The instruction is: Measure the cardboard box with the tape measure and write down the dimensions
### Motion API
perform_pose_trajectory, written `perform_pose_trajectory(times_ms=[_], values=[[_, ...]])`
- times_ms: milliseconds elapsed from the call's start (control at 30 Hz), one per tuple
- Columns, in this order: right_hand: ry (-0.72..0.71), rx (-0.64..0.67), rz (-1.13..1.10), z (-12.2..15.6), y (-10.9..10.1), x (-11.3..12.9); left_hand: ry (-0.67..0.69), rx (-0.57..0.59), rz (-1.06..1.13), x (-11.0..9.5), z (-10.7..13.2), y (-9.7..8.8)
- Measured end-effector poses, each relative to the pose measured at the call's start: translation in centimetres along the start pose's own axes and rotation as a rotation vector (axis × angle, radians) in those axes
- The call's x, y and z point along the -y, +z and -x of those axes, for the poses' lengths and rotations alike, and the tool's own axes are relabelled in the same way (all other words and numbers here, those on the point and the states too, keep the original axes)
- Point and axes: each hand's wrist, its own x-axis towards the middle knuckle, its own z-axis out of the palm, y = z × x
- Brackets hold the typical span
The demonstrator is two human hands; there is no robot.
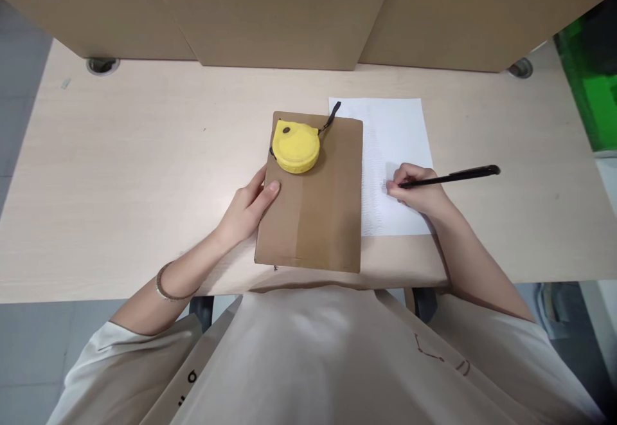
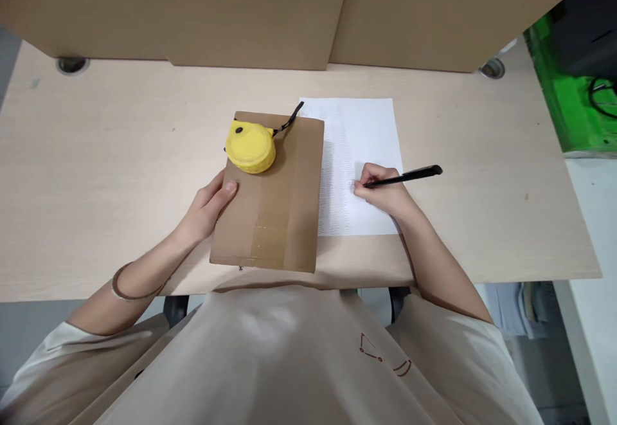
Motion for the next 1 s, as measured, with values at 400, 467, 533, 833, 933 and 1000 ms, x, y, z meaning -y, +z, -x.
perform_pose_trajectory(times_ms=[400,467,533,833,933,1000], values=[[-0.021,0.023,-0.042,0.4,0.2,0.3,-0.017,0.033,0.005,-0.4,0.3,-0.1],[-0.008,0.015,-0.030,0.4,0.1,0.4,-0.021,0.040,0.007,-0.4,0.3,-0.1],[0.013,0.016,-0.015,0.3,0.1,0.4,-0.020,0.041,0.010,-0.4,0.4,-0.1],[0.005,-0.011,-0.080,0.5,0.0,0.8,-0.032,0.041,0.012,-0.5,0.4,0.0],[0.001,0.021,-0.070,0.6,0.0,0.8,-0.038,0.034,-0.001,-0.6,0.3,0.0],[0.000,0.018,-0.033,0.5,0.0,0.8,-0.035,0.029,-0.008,-0.6,0.3,0.0]])
